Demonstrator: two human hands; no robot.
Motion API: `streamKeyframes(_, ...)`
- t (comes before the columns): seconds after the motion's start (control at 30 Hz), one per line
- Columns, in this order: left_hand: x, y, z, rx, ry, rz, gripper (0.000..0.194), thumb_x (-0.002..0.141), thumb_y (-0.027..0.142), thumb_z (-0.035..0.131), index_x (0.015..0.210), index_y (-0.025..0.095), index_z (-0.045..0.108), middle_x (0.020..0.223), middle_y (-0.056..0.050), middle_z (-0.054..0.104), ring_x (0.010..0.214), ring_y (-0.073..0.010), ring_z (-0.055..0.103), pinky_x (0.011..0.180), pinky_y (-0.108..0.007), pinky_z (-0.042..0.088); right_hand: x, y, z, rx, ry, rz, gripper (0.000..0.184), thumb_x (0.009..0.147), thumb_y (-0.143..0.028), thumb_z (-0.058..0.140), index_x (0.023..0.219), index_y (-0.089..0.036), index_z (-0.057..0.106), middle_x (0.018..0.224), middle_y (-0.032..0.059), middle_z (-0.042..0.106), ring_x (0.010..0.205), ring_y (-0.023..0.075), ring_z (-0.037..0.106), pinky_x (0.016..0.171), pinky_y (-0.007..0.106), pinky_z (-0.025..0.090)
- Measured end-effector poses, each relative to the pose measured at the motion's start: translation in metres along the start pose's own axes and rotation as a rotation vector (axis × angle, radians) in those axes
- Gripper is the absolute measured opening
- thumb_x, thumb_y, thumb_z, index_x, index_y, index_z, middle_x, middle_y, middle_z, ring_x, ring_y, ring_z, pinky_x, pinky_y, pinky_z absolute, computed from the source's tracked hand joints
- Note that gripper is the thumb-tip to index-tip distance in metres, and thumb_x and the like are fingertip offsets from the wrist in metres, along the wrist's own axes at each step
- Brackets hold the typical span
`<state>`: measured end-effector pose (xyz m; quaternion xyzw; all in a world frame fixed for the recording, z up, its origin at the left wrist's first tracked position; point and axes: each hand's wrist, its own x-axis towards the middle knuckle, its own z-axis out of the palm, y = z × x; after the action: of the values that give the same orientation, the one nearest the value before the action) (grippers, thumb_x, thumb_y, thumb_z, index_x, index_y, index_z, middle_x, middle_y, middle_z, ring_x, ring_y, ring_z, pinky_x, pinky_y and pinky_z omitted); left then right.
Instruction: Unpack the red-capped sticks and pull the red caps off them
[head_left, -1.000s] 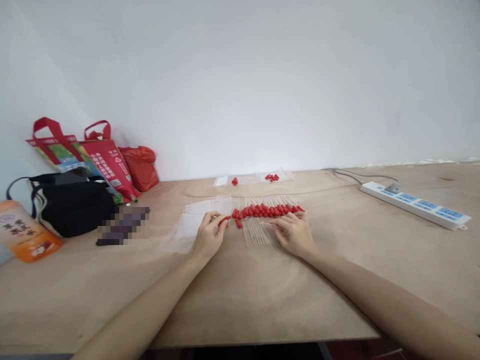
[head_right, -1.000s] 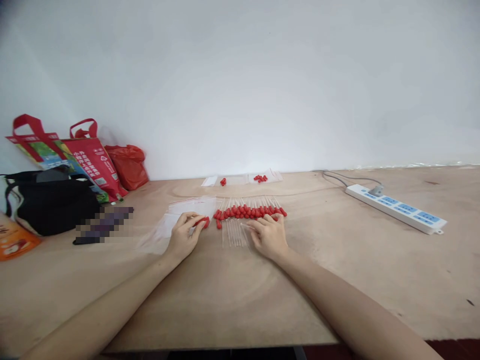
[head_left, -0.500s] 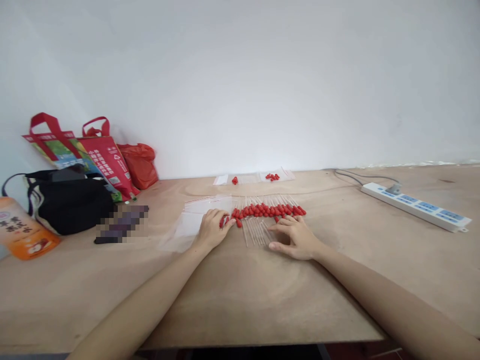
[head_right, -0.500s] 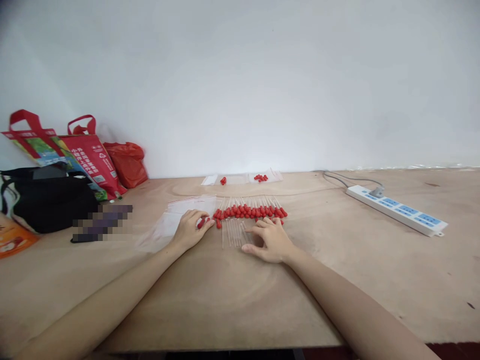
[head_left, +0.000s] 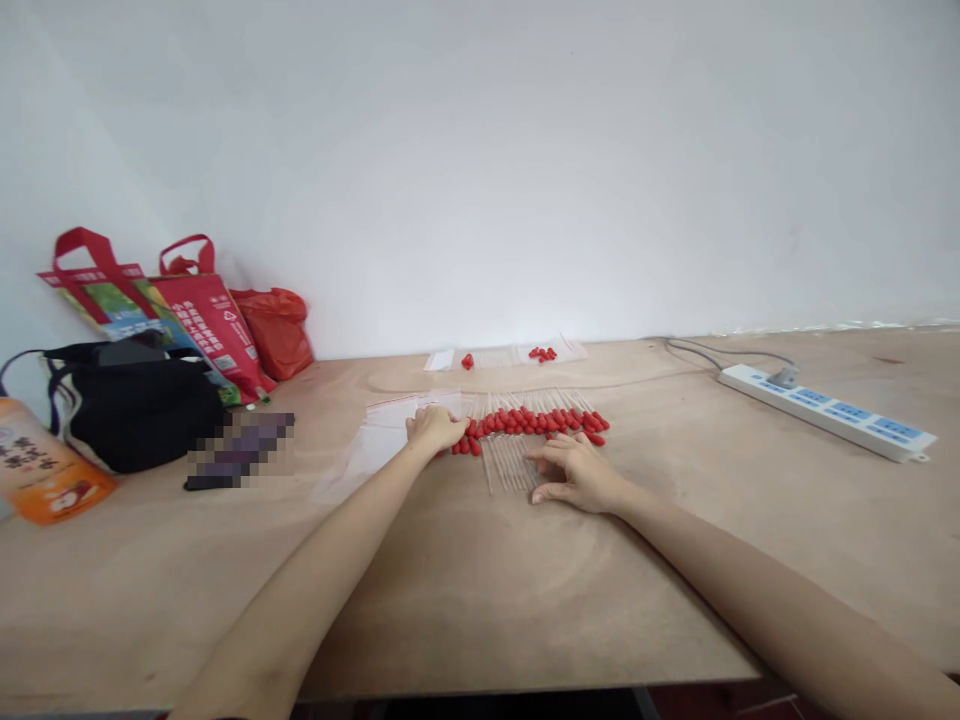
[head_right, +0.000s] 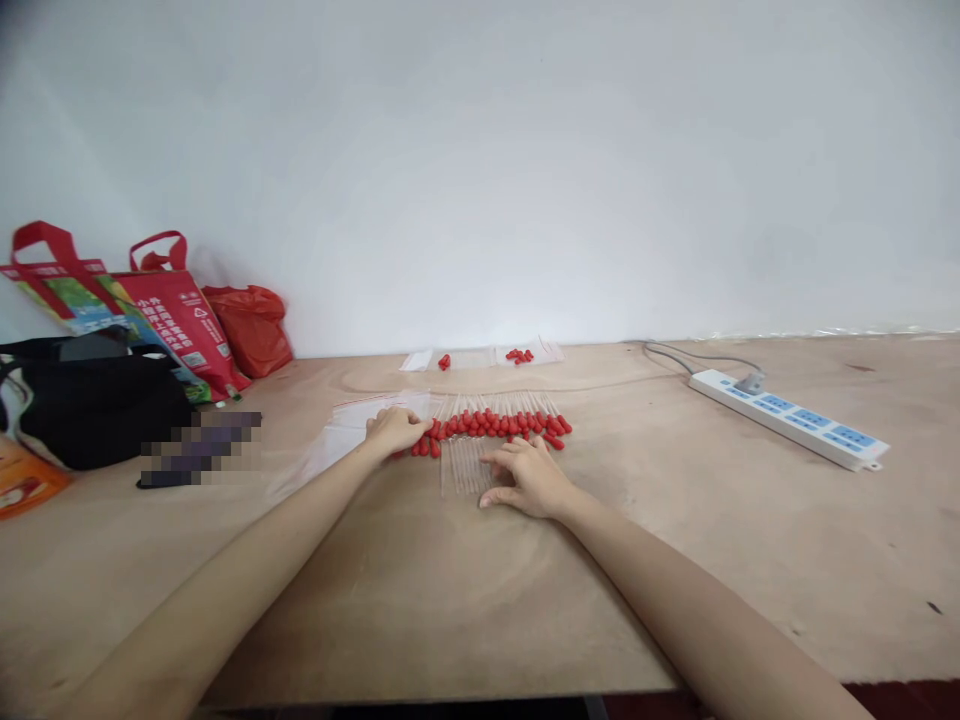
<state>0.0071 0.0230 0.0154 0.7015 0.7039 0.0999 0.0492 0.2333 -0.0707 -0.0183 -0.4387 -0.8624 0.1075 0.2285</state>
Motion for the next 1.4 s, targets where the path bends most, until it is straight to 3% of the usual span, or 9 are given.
streamKeyframes(0.23,0.004,0.005,-0.003,0.026,0.003,-0.042,0.031,0.068,0.042,0.049,0.055,0.019,0.064,0.073,-0.012,0.067,0.089,-0.0298,0.057,0.073,-0.038,0.04,0.003,-0.006,0.008,0.057,0.117,0.024,0.043,0.075,-0.054,0.051,0.101,-0.021,0.058,0.081,0.0032,0.063,0.078,0.0165,0.053,0.071,0.032,0.031)
streamKeyframes(0.4,-0.017,0.0,-0.019,0.049,0.151,0.024,0.027,0.073,0.038,0.048,0.065,0.019,0.065,0.089,-0.011,0.063,0.099,-0.0302,0.05,0.079,-0.04,0.037,0.002,-0.001,0.009,0.014,0.346,0.05,0.029,0.082,-0.042,0.047,0.095,-0.02,0.06,0.073,0.0024,0.061,0.073,0.0151,0.054,0.07,0.031,0.033)
streamKeyframes(0.53,-0.045,-0.012,-0.018,0.031,0.462,0.401,0.018,0.076,0.029,0.051,0.069,0.017,0.062,0.085,-0.008,0.059,0.09,-0.0239,0.05,0.076,-0.035,0.038,0.003,0.002,0.012,-0.067,0.526,0.023,0.033,0.081,-0.038,0.048,0.107,-0.019,0.056,0.088,0.0064,0.06,0.083,0.0175,0.053,0.073,0.032,0.035)
streamKeyframes(0.67,-0.069,-0.018,-0.003,0.054,0.593,0.807,0.014,0.08,0.024,0.05,0.073,0.017,0.059,0.083,-0.006,0.059,0.08,-0.019,0.051,0.071,-0.032,0.037,0.003,-0.003,0.011,-0.228,0.57,-0.054,0.042,0.08,-0.039,0.05,0.117,-0.02,0.05,0.111,0.01,0.054,0.099,0.0211,0.047,0.082,0.036,0.032)
streamKeyframes(0.8,-0.081,-0.014,0.011,0.049,0.673,0.967,0.013,0.082,0.022,0.05,0.074,0.017,0.058,0.081,-0.004,0.06,0.078,-0.0171,0.051,0.072,-0.031,0.036,0.003,-0.009,0.012,-0.323,0.487,-0.165,0.032,0.081,-0.04,0.049,0.11,-0.026,0.056,0.108,0.0057,0.058,0.1,0.0199,0.047,0.09,0.042,0.023)
streamKeyframes(0.93,-0.083,-0.01,0.016,0.028,0.738,1.02,0.013,0.081,0.022,0.051,0.072,0.016,0.058,0.078,-0.004,0.061,0.077,-0.0168,0.052,0.072,-0.031,0.038,0.006,-0.01,0.018,-0.334,0.487,-0.22,0.02,0.082,-0.035,0.05,0.097,-0.029,0.062,0.089,0.0001,0.065,0.09,0.0161,0.049,0.093,0.044,0.016)
streamKeyframes(1.07,-0.084,-0.009,0.015,0.007,0.747,1.02,0.011,0.081,0.023,0.052,0.075,0.016,0.059,0.08,-0.005,0.062,0.079,-0.0175,0.053,0.074,-0.032,0.039,0.007,-0.012,0.022,-0.353,0.502,-0.235,0.019,0.083,-0.031,0.049,0.096,-0.03,0.064,0.068,-0.0021,0.063,0.079,0.0141,0.049,0.093,0.043,0.016)
streamKeyframes(1.23,-0.084,-0.007,0.017,-0.039,0.625,1.031,0.023,0.082,0.031,0.051,0.099,0.018,0.058,0.104,-0.007,0.061,0.1,-0.0208,0.05,0.086,-0.037,0.036,0.004,-0.019,0.019,-0.336,0.463,-0.23,0.022,0.085,-0.029,0.044,0.095,-0.028,0.064,0.064,-0.0017,0.061,0.075,0.014,0.047,0.093,0.043,0.017)
streamKeyframes(1.4,-0.082,-0.006,0.023,-0.084,0.545,1.021,0.015,0.085,0.025,0.046,0.084,0.022,0.061,0.088,0.0,0.067,0.093,-0.0158,0.055,0.091,-0.036,0.032,0.002,-0.022,0.016,-0.323,0.397,-0.213,0.023,0.085,-0.028,0.042,0.09,-0.028,0.065,0.062,-0.0011,0.06,0.073,0.0144,0.045,0.092,0.042,0.016)
